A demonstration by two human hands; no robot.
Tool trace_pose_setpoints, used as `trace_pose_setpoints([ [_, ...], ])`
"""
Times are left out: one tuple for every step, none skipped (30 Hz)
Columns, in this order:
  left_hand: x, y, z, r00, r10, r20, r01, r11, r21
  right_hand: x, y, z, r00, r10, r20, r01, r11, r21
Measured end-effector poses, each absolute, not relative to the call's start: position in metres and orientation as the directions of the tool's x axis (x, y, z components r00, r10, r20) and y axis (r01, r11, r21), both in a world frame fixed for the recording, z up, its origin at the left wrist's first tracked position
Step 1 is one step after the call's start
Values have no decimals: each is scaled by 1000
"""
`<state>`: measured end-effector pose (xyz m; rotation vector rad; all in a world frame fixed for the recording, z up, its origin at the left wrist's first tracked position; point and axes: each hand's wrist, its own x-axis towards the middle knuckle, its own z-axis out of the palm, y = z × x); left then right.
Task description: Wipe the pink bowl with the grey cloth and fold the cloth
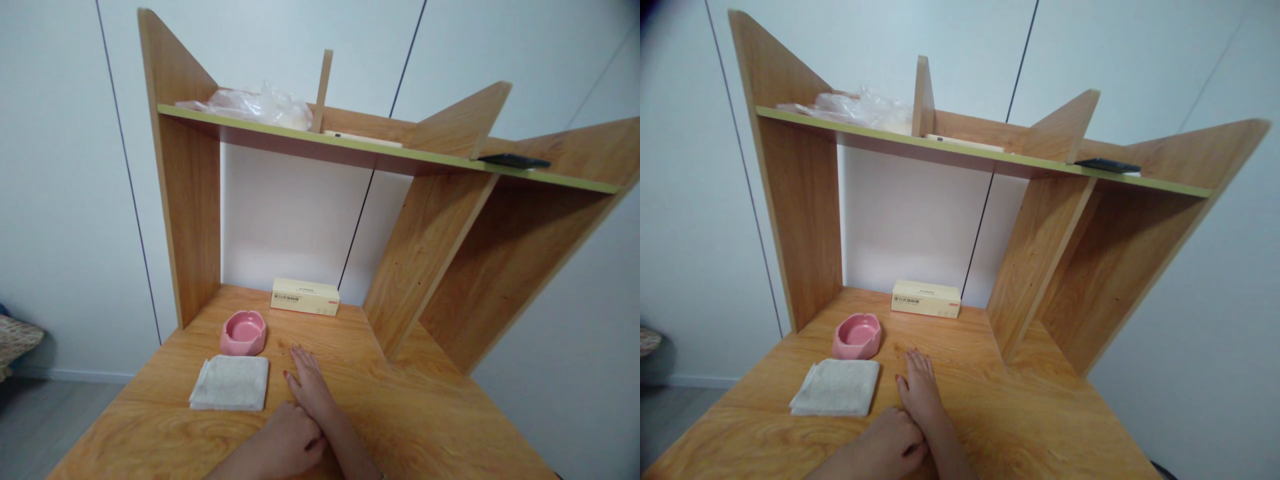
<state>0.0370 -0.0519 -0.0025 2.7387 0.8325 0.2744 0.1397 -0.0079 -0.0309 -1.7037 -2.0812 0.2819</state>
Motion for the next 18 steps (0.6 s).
trace_pose_setpoints([
  [37,-52,-3,818,565,106,514,-802,303,140,-8,-31,-150,968,203,880,224,-419],
  [37,-51,-4,818,564,111,512,-803,304,140,-8,-31,-150,967,206,879,226,-419],
  [37,-51,-4,818,563,116,510,-804,305,140,-7,-32,-150,967,208,879,226,-419],
  [37,-51,-5,818,563,121,508,-805,306,140,-7,-32,-150,966,209,879,227,-420],
  [37,-51,-6,817,563,124,508,-805,307,140,-7,-33,-149,967,208,879,226,-420],
  [37,-51,-6,816,564,126,509,-804,307,141,-7,-33,-151,967,205,878,226,-421],
  [37,-51,-7,817,564,125,509,-805,307,141,-7,-34,-153,968,200,878,226,-422],
  [37,-51,-7,817,563,122,509,-805,306,141,-6,-34,-155,968,197,878,226,-423],
  [37,-51,-8,817,565,118,511,-804,304,141,-6,-34,-155,968,196,877,226,-423],
  [37,-51,-8,817,566,112,514,-802,304,141,-6,-34,-157,968,195,877,227,-422],
  [37,-50,-8,816,568,108,517,-800,304,141,-7,-34,-156,968,197,878,227,-422],
  [37,-50,-8,815,570,104,520,-799,303,141,-7,-34,-153,968,201,878,226,-422],
  [37,-50,-8,816,570,100,521,-798,303,141,-7,-34,-149,967,205,879,225,-421],
  [37,-50,-8,815,571,97,522,-797,302,141,-7,-34,-147,967,207,879,224,-421],
  [37,-50,-7,815,571,95,523,-797,301,140,-7,-34,-145,967,210,879,224,-421],
  [37,-50,-7,814,573,92,527,-796,297,140,-7,-34,-144,966,215,878,225,-422],
  [37,-50,-6,813,575,89,530,-796,293,140,-7,-35,-144,965,219,877,227,-424],
  [37,-50,-6,813,576,86,533,-795,291,140,-7,-35,-146,964,222,875,230,-425],
])
